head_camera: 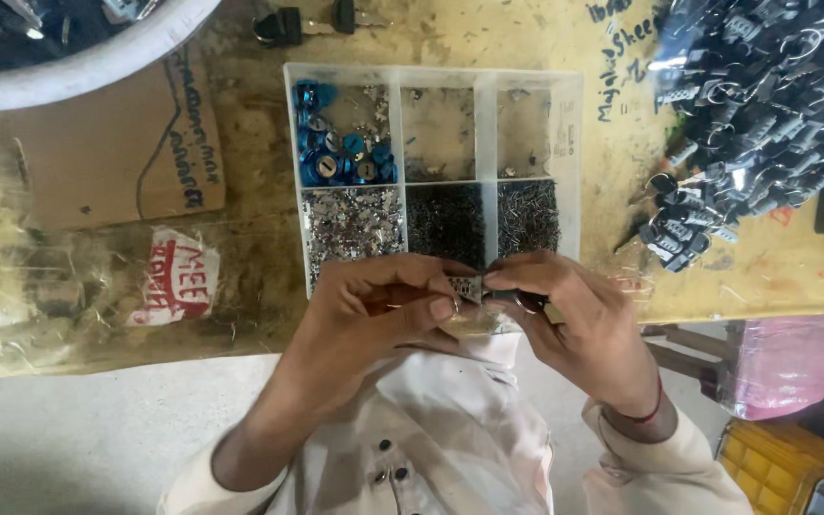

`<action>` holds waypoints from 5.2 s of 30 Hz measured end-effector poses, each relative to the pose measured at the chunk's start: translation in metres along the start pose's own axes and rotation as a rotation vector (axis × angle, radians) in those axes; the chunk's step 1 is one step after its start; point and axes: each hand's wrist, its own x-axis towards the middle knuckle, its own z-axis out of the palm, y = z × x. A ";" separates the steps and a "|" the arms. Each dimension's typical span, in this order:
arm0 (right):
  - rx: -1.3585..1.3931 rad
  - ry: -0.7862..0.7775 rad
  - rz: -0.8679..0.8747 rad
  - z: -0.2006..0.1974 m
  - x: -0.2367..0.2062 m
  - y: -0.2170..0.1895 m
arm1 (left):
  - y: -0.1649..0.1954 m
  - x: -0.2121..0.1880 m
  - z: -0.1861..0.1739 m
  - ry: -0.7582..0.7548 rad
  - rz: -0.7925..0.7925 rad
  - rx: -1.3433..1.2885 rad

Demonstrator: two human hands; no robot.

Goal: The person repeatedly picks small metal key blanks and pins from a compartmentalized tray, inserts the pins into the blanks, and places the assembled units into a white bowl. The person also handles a black key head and a blue plastic cap during the process.

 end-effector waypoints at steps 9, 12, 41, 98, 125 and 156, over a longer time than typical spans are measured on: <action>-0.049 -0.065 -0.071 0.005 -0.004 -0.009 | -0.003 -0.005 -0.001 0.044 0.030 0.242; 0.000 -0.035 -0.064 0.008 -0.003 -0.010 | -0.009 -0.007 0.006 0.090 0.086 0.244; 0.387 0.031 0.060 0.005 -0.006 -0.007 | -0.026 -0.003 0.000 0.093 0.056 0.005; -0.249 0.133 -0.147 0.011 0.015 -0.044 | -0.004 -0.016 0.032 0.244 0.433 0.593; -0.362 -0.016 -0.304 0.048 0.143 0.001 | -0.034 0.000 -0.025 0.227 1.003 0.921; 0.896 0.009 0.509 0.015 -0.005 0.008 | -0.024 -0.003 -0.012 -0.111 1.080 1.539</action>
